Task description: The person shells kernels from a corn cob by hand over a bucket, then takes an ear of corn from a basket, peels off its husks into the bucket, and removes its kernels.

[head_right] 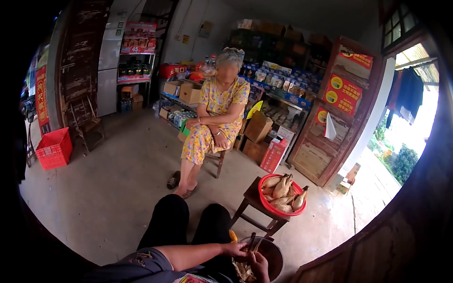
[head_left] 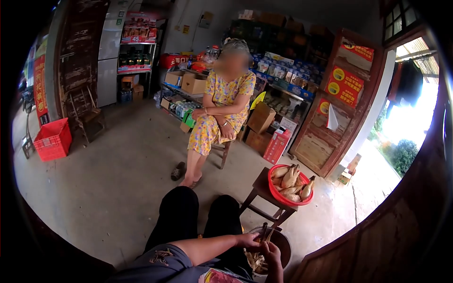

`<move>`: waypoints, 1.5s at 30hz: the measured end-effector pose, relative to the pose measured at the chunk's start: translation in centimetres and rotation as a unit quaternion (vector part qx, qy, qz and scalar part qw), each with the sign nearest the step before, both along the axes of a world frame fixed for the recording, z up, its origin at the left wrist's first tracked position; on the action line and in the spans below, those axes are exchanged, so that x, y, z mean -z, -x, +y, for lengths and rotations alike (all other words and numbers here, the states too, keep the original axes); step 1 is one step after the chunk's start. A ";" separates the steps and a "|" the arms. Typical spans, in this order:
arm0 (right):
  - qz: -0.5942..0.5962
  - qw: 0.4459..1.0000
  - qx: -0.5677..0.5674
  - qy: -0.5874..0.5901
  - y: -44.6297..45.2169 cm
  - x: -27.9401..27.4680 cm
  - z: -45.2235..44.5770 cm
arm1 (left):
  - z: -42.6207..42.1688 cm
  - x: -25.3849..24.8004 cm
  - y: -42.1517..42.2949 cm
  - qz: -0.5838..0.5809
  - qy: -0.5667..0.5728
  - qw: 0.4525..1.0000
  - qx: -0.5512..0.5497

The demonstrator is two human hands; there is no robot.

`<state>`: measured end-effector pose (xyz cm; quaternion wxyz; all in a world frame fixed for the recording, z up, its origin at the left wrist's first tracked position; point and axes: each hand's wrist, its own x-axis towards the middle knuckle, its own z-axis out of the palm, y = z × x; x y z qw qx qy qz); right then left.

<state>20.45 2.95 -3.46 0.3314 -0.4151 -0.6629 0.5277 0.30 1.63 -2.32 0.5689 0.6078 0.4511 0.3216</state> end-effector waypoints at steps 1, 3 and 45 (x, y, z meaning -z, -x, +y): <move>-0.001 1.000 0.000 0.001 0.0 0.1 -0.1 | -0.1 -0.2 -0.1 -0.032 -0.005 0.999 0.010; 0.008 1.000 0.014 -0.013 -0.4 0.5 0.0 | -0.2 -0.5 -0.1 -0.024 0.008 1.000 0.003; -0.003 0.980 0.168 -0.104 -1.1 -0.1 1.2 | -1.5 -3.8 0.7 -0.252 0.179 0.951 0.001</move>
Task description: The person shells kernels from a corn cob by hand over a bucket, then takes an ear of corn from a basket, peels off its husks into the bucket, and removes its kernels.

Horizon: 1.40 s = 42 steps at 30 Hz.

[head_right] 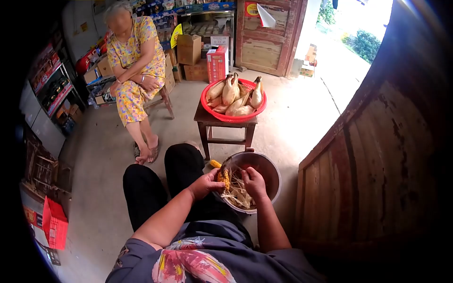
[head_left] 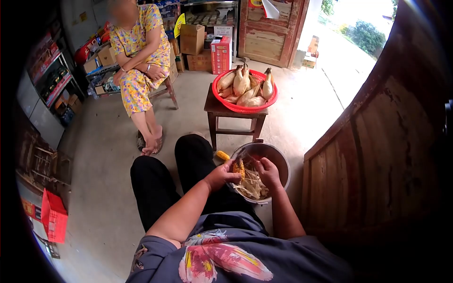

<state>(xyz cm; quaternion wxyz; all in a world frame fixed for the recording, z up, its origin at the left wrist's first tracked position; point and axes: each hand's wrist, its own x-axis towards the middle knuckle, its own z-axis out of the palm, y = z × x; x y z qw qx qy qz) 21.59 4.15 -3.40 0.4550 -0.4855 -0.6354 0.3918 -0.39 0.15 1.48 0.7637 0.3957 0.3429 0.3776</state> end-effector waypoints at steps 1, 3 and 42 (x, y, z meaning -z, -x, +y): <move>-0.086 0.996 0.038 0.004 -1.2 2.0 0.6 | 0.0 0.0 0.0 -0.004 0.005 1.000 -0.014; -0.289 0.953 0.055 0.072 -3.1 2.8 0.0 | 0.2 0.2 0.2 0.002 0.003 1.000 -0.018; -0.137 0.989 0.041 0.027 -2.8 2.3 -0.4 | 0.8 1.7 -0.1 0.016 0.003 0.999 0.031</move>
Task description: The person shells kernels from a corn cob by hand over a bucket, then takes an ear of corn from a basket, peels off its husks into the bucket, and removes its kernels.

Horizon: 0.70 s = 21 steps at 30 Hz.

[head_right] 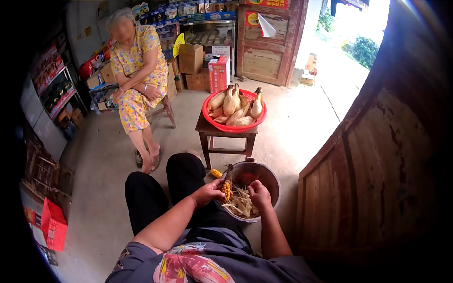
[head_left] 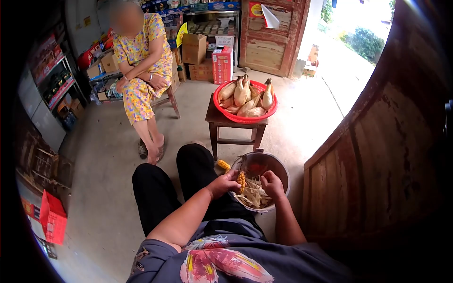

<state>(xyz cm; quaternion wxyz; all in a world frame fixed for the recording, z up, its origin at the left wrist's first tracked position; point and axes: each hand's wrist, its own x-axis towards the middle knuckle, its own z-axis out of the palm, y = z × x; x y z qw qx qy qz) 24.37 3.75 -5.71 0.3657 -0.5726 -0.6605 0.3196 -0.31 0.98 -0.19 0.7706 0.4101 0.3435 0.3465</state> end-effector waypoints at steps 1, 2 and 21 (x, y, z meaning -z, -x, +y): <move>0.036 0.997 -0.024 0.062 0.1 -0.6 -0.2 | 0.0 -0.1 0.0 0.004 0.003 1.000 -0.002; 0.082 0.984 -0.060 0.144 0.2 -1.2 -0.4 | 0.0 -0.1 -0.1 0.008 0.007 1.000 -0.003; 0.053 0.985 -0.118 -0.113 4.6 -0.3 -0.1 | 0.1 1.3 -1.1 0.004 -0.024 1.000 0.014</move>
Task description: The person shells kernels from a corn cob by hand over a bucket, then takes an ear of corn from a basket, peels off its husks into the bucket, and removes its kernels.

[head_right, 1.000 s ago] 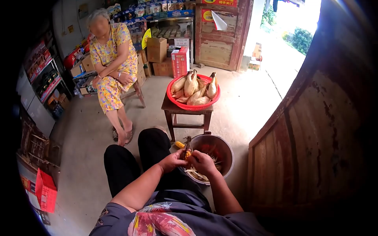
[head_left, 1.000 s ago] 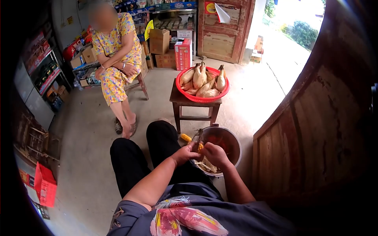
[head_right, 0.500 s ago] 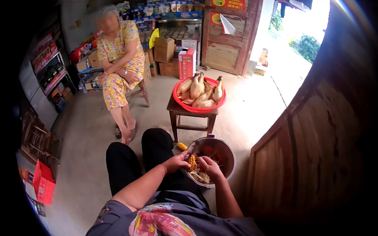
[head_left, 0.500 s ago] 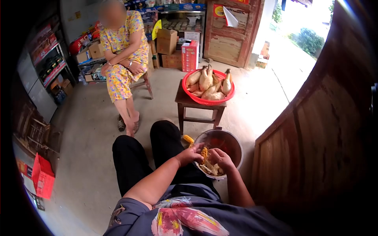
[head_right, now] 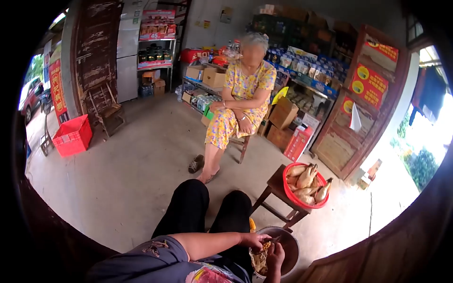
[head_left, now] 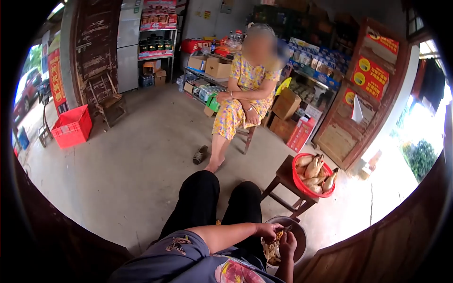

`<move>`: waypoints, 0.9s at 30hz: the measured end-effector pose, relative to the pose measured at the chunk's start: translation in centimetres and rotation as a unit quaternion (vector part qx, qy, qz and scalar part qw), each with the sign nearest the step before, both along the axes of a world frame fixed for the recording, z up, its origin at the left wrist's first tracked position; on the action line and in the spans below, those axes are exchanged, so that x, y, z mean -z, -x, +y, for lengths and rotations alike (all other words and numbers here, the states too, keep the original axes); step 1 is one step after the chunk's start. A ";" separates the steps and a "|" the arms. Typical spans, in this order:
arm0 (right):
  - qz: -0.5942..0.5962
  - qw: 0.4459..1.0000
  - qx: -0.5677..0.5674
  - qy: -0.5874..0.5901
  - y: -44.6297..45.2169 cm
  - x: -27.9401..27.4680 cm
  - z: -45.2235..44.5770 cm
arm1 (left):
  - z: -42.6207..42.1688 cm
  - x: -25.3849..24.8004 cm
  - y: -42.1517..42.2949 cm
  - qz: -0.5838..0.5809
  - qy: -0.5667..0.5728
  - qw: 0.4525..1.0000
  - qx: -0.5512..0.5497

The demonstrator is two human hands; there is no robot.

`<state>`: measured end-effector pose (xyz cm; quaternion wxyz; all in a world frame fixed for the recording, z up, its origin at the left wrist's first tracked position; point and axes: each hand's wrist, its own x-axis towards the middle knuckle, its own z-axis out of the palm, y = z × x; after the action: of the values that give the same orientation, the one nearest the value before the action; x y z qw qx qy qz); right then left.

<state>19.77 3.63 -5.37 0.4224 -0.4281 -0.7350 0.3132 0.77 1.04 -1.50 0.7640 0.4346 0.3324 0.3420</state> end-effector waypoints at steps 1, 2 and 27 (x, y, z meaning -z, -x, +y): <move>-0.060 0.998 0.018 -0.024 0.0 -0.8 -0.3 | -0.3 -0.7 0.1 0.003 0.001 1.000 -0.001; -0.119 0.991 0.038 -0.048 0.1 -1.6 -0.9 | 0.0 0.0 -0.1 -0.017 -0.004 1.000 -0.005; -0.504 0.829 0.123 0.209 -9.6 12.8 2.1 | 0.4 -0.2 1.1 -0.106 0.082 0.981 -0.140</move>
<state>29.38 5.76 -18.15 -0.0709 -0.6915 -0.7041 0.1452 -0.34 1.44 -1.28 0.7724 0.2811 0.3336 0.4616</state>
